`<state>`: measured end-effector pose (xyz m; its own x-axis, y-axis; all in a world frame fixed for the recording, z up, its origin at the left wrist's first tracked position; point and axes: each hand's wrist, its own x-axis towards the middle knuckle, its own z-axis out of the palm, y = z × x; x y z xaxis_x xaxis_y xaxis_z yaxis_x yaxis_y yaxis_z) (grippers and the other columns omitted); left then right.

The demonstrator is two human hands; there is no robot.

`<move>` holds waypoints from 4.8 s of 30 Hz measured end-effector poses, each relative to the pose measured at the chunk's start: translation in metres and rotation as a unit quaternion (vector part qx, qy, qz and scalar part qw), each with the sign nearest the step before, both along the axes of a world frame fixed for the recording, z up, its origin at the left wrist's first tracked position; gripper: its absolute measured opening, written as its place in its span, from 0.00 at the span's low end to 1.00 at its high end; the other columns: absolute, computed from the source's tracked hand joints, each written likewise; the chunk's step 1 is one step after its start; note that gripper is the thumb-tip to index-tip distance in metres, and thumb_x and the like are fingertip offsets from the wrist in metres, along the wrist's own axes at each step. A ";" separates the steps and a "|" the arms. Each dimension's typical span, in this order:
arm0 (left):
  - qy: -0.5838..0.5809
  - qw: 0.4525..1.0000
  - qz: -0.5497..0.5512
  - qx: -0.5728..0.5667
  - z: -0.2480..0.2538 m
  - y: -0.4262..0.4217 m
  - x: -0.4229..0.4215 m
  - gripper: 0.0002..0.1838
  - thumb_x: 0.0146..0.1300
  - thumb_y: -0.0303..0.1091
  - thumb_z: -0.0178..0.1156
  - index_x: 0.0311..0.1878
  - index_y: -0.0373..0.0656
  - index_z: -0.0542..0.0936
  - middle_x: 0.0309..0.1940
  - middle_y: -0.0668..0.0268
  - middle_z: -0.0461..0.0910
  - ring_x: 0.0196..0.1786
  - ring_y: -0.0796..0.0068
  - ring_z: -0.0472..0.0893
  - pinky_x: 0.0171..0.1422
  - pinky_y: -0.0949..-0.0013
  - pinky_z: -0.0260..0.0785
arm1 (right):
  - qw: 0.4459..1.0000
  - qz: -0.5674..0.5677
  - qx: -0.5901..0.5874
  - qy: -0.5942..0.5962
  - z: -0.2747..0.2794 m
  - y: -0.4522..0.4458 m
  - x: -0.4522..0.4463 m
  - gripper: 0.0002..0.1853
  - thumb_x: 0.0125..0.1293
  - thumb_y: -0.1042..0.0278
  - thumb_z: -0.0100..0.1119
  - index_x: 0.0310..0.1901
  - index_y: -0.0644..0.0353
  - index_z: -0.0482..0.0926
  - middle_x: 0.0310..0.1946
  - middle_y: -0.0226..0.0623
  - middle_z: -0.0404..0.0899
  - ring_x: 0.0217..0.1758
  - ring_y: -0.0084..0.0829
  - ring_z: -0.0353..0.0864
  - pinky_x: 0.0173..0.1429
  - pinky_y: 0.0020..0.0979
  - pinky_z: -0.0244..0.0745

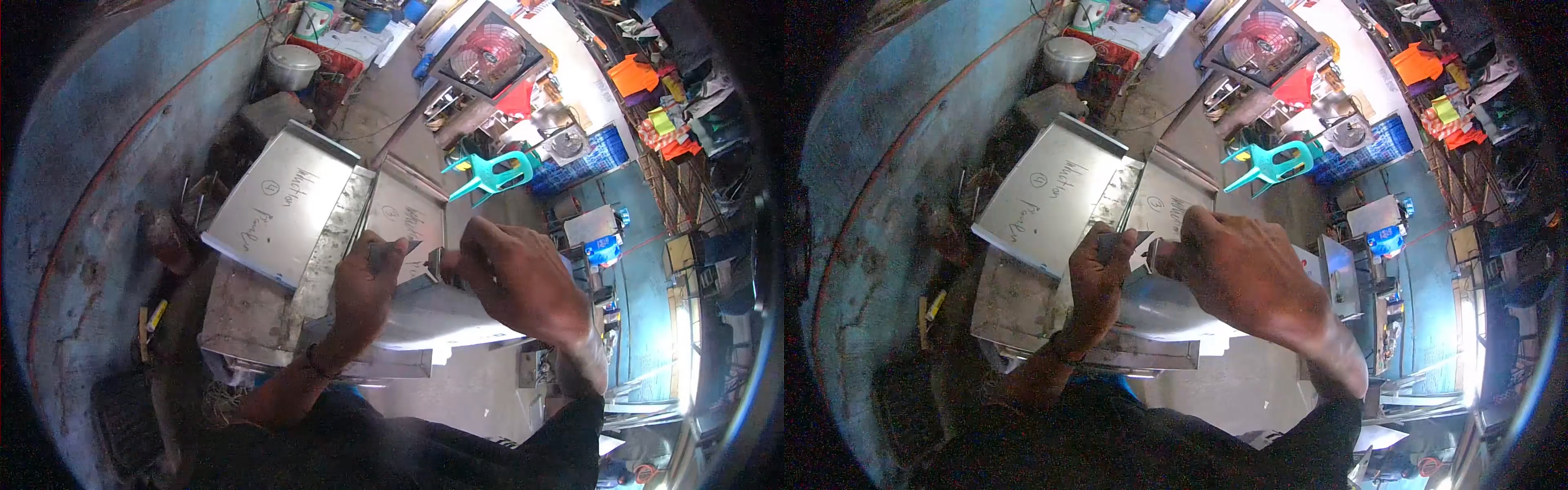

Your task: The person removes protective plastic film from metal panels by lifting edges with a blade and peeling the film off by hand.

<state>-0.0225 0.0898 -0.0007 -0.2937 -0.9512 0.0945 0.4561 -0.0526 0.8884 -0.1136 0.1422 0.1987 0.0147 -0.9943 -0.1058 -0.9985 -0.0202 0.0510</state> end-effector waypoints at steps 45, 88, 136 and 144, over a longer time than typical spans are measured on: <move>0.090 0.993 -0.064 0.049 -0.009 0.005 -0.006 0.13 0.68 0.38 0.68 0.33 0.46 0.73 0.22 0.82 0.64 0.26 0.91 0.59 0.29 0.80 0.51 | 0.964 0.047 0.157 -0.208 -0.005 -0.041 -0.044 0.05 0.56 0.74 0.63 0.31 0.66 0.78 0.26 0.40 0.78 0.30 0.30 0.79 0.38 0.35 0.73; 0.054 0.998 0.009 0.007 -0.002 0.000 -0.005 0.12 0.70 0.37 0.65 0.34 0.43 0.75 0.22 0.80 0.68 0.25 0.93 0.64 0.26 0.82 0.56 | 0.871 -0.245 -0.097 -0.415 -0.011 0.073 -0.093 0.13 0.66 0.63 0.64 0.27 0.62 0.79 0.17 0.24 0.68 0.21 0.15 0.62 0.24 0.25 0.54; 0.085 0.990 0.111 0.022 -0.081 -0.052 0.014 0.27 0.72 0.53 0.48 0.61 0.41 0.74 0.57 0.56 0.77 0.57 0.59 0.77 0.64 0.52 0.69 | 0.330 -0.174 -0.602 -0.706 -0.082 0.199 -0.250 0.13 0.76 0.67 0.45 0.29 0.51 0.62 0.20 0.22 0.52 0.20 0.18 0.51 0.21 0.24 0.48; -0.002 0.981 0.191 0.036 -0.074 -0.048 0.010 0.28 0.72 0.56 0.49 0.59 0.40 0.74 0.55 0.58 0.77 0.56 0.61 0.77 0.64 0.55 0.68 | 0.409 -0.208 -0.688 -0.562 -0.101 0.222 -0.294 0.10 0.73 0.67 0.52 0.32 0.53 0.67 0.18 0.21 0.54 0.19 0.16 0.51 0.21 0.22 0.48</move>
